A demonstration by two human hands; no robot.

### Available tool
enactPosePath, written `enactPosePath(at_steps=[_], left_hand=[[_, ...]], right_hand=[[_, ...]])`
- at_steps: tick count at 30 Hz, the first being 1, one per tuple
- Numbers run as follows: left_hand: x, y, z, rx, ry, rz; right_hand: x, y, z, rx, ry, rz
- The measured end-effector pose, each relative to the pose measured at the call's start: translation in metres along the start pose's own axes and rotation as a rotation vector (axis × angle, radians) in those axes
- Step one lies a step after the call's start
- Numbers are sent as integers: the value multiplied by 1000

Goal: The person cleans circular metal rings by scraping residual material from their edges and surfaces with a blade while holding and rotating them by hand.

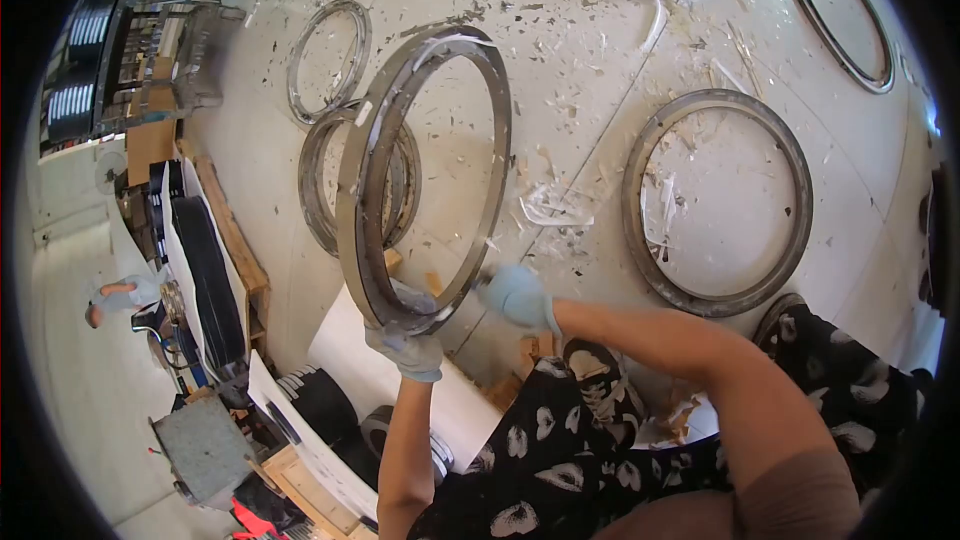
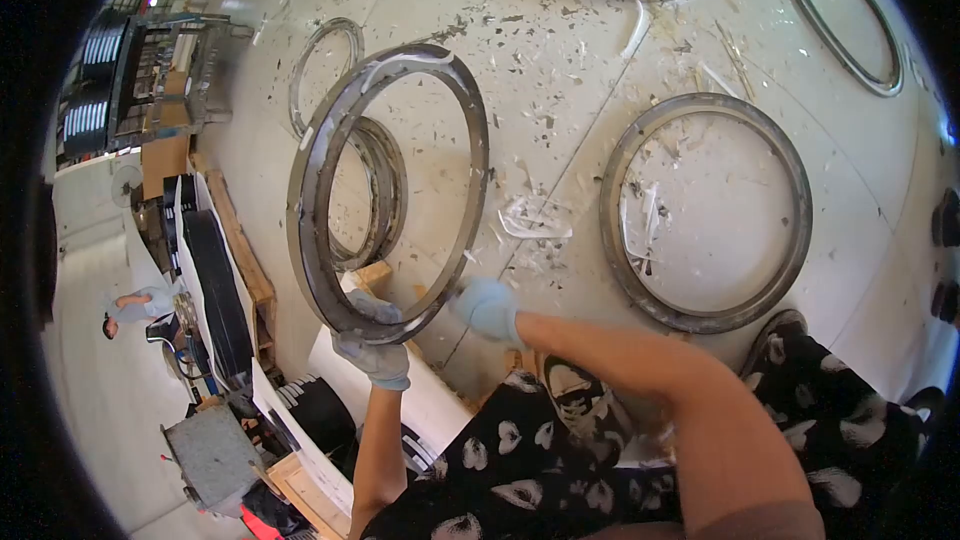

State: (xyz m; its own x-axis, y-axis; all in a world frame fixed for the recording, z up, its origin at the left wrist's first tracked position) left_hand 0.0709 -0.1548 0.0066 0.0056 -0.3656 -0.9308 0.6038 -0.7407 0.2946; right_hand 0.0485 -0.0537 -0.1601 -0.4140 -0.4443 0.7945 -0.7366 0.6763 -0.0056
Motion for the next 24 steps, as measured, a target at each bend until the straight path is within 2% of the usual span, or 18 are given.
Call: enactPosePath(at_steps=[2, 4, 7, 8, 11, 12, 14, 16, 18, 19, 20, 21, 22, 24], left_hand=[[4, 0, -4, -89, 59, -21], [6, 5, -6, -35, 76, -1], [13, 5, 0, 2, 28, 0], [11, 5, 2, -7, -14, -11], [10, 2, 0, -76, 40, -38], [11, 4, -3, -68, 48, -35], [20, 8, -2, -66, 96, -85], [26, 12, 1, -108, 44, -87], [23, 14, -2, -159, 9, -82], [16, 9, -1, -103, 23, -54], [11, 4, -1, -44, 39, -30], [15, 7, -3, -43, 38, -33], [22, 15, -5, -54, 25, 10], [21, 18, -4, -70, 8, 50]], right_hand=[[2, -8, -10, 8, 61, 72], [26, -24, -37, -57, 228, 198], [22, -22, -12, -5, 332, 103], [0, -8, 2, 24, 31, 42], [22, 7, -31, 63, 70, 160], [20, -24, -27, -87, 373, 165], [31, -13, -29, -53, 408, 145], [39, 0, -21, -24, 443, 136], [3, 6, 0, -6, 48, -17], [8, 1, -11, 1, 43, -9], [28, -7, -31, 42, 143, -21], [45, -9, -42, 77, 253, -42], [42, -5, -31, 74, 259, -48], [4, 5, 1, 49, 16, -188]])
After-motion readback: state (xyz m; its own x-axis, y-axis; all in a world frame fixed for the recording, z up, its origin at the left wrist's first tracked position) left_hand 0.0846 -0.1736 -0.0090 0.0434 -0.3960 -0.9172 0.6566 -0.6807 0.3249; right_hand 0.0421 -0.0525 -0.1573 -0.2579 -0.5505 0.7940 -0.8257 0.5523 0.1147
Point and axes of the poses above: each hand's wrist, its own z-axis towards the middle knuckle, its own y-axis out of the back of the hand, x = y × z, the point moved 8 cm from there along z, towards the middle knuckle, and after that the axes turned 4 degrees about -x, right-handed, at the moved point
